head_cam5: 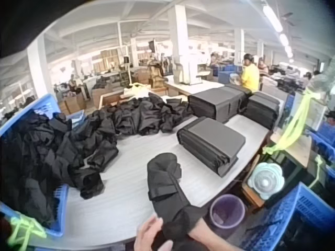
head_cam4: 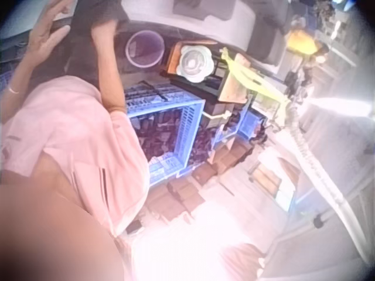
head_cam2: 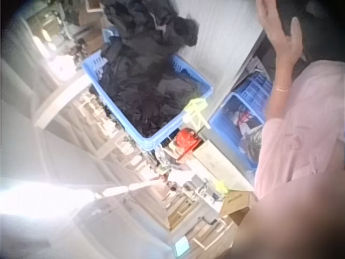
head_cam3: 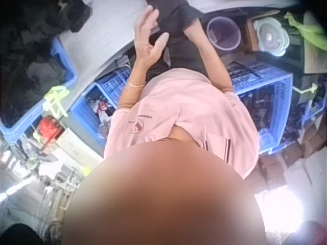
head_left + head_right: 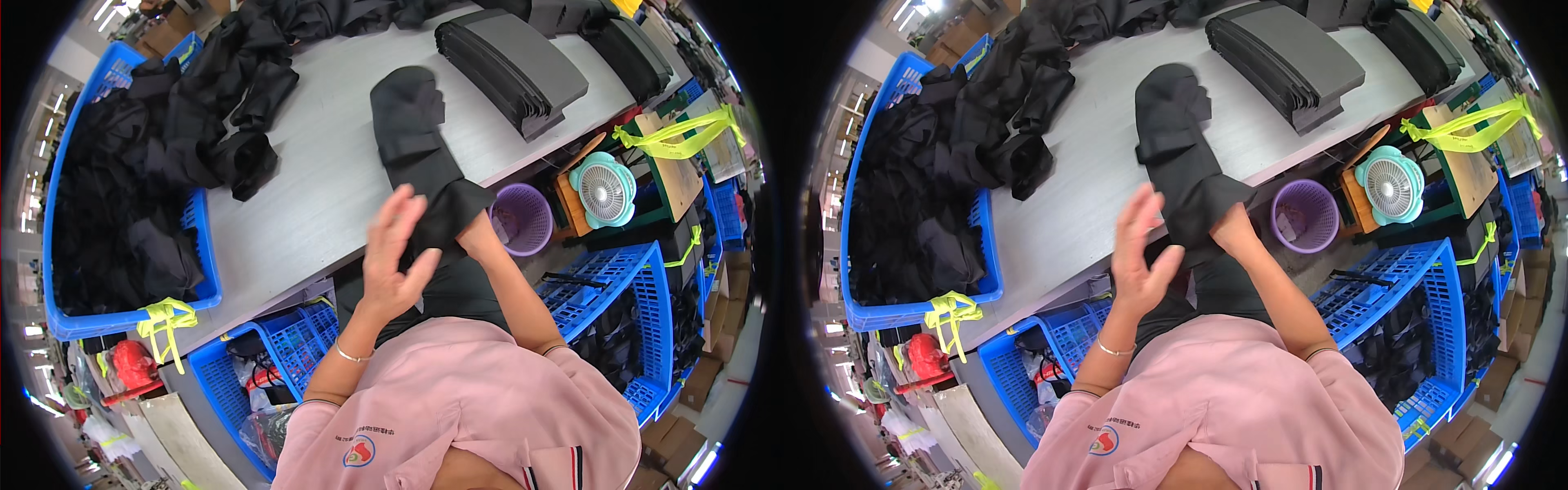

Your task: The person is sorting and folding black fabric items at a manufacturing facility workspace.

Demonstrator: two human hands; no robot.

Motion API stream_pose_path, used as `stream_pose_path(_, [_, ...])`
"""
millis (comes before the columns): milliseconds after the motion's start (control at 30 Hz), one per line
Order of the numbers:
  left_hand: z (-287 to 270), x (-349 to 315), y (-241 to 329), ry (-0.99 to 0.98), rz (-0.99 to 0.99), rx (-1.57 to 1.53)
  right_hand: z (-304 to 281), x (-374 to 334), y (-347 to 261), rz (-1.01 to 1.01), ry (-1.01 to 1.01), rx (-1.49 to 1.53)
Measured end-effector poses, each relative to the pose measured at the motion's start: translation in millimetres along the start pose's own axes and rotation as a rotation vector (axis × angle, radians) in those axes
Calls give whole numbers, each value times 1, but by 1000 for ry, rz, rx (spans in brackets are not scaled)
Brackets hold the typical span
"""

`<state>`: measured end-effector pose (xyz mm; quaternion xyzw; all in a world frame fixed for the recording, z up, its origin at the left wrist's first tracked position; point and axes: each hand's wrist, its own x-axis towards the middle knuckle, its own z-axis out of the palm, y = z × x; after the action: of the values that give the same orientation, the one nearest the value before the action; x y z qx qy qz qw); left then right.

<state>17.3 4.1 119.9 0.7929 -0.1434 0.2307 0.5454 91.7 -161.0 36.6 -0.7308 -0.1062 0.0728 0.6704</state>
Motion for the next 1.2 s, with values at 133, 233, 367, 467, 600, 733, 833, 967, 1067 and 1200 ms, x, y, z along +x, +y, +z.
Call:
stream_pose_path(133, [-1,-31,-13,110,-124,60,13,-1,-27,246,183,566])
stream_pose_path(233, [18,-31,-14,106,-159,166,19,-2,-43,333,171,717])
stream_pose_path(367, [29,-17,-13,298,-130,237,22,-9,-51,326,161,784])
stream_pose_path(467, [32,-14,-14,353,-261,26,22,-12,-51,363,165,774])
stream_pose_path(600, [36,-7,0,381,-187,-13,14,-14,-27,284,116,869])
stream_pose_path(733, [37,-7,5,373,-152,6,15,-15,-21,209,71,961])
stream_pose_path(833, [38,-8,7,369,-153,-6,16,-14,-30,338,136,986])
stream_pose_path(967, [39,-8,8,366,-148,-15,19,-12,-33,359,189,1000])
stream_pose_path(1067, [40,-11,7,362,-159,-10,20,-10,-31,317,107,1001])
stream_pose_path(1200, [36,-12,3,349,-152,18,23,-9,-29,353,190,940])
